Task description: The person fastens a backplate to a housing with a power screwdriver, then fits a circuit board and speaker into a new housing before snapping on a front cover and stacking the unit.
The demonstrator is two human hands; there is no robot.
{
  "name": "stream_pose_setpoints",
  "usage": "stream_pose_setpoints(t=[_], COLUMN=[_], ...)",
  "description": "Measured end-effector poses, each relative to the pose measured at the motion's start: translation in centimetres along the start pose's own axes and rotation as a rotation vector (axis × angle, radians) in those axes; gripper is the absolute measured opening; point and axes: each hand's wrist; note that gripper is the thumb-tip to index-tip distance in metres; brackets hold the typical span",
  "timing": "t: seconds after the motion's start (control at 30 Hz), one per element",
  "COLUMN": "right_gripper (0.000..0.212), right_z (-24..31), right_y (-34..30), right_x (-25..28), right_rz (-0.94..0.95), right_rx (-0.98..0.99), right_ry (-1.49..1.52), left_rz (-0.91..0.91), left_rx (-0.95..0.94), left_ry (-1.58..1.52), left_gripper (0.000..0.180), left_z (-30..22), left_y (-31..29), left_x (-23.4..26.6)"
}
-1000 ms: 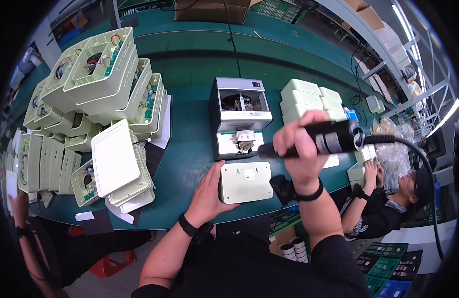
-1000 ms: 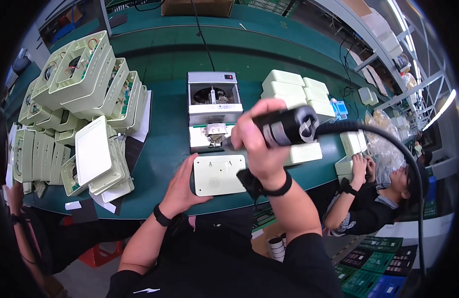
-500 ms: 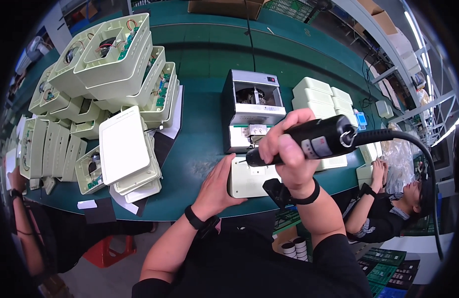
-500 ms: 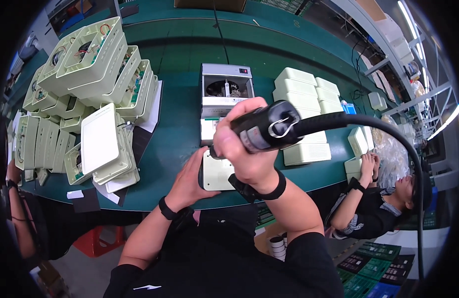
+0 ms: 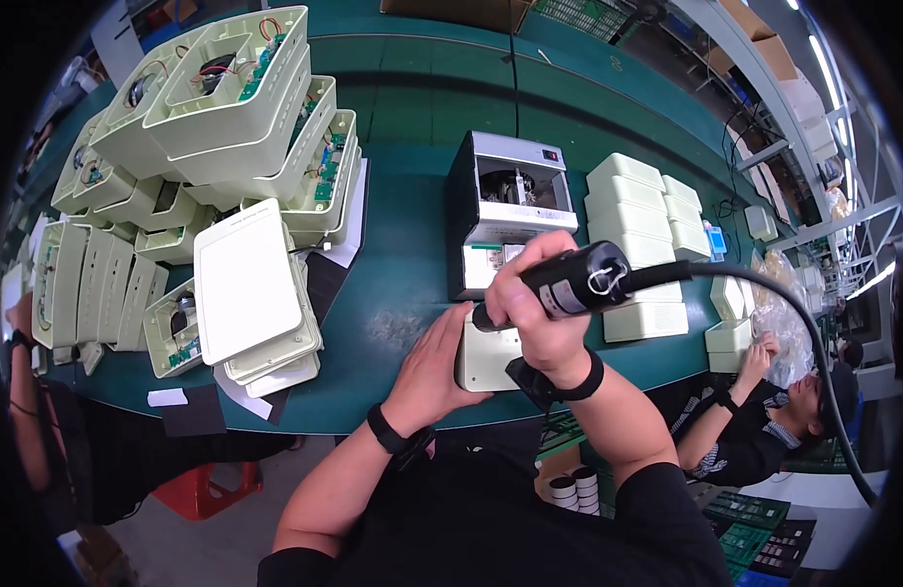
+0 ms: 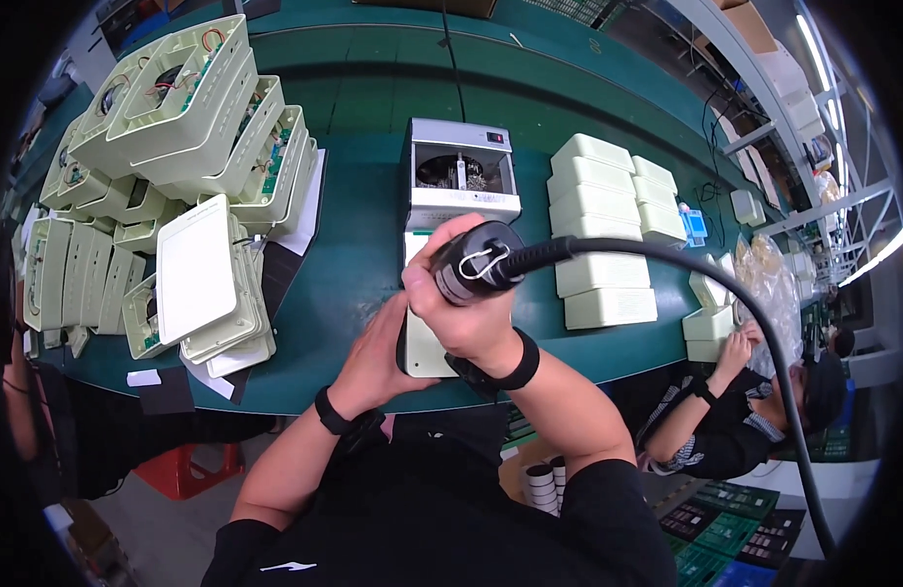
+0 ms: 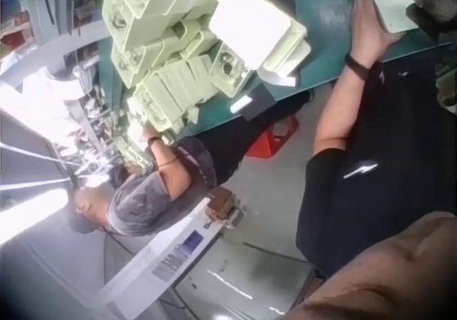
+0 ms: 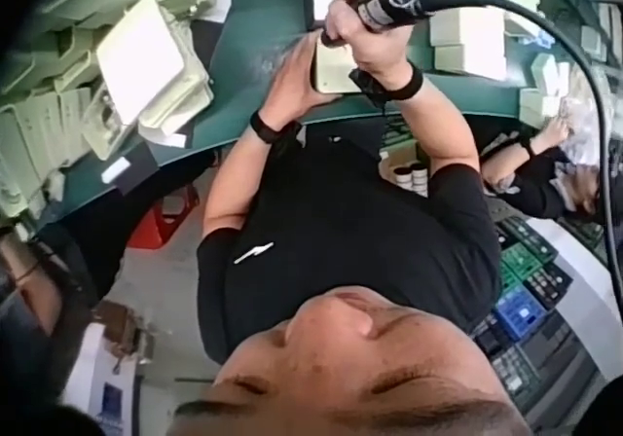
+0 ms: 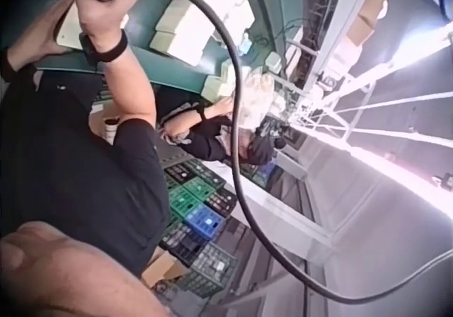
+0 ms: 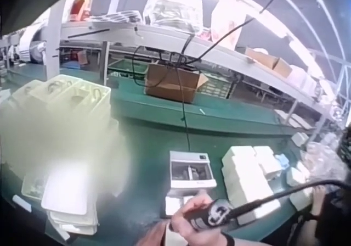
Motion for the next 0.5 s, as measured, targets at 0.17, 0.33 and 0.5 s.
stream_pose_setpoints(t=[0.17,0.33,0.5], right_gripper=[0.029,0.032,0.032], right_z=[-1.5,-1.7,0.7], right_y=[-0.2,-0.3,0.6], right_x=[0.4,0.3,-0.1], right_rz=[-0.007,0.001,0.084], right_rx=[0.004,0.029,0.054], right_ry=[0.006,-0.008,-0.086], left_rz=[0.009,0.015,-0.014], left_rx=[-0.005,-0.003,-0.032], left_ry=[0.004,-0.012,0.024], left_gripper=[0.115,0.114,0.115], left_z=[0.1,0.1,0.4], left_y=[0.1,0.1,-0.3], left_x=[0.1,-0.1,-0.4])
Point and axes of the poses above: each hand's wrist, its own y-axis towards the middle knuckle, its own x-axis out of the back of the hand, z = x × y, and after that the axes turned 3 degrees about -x, right-handed
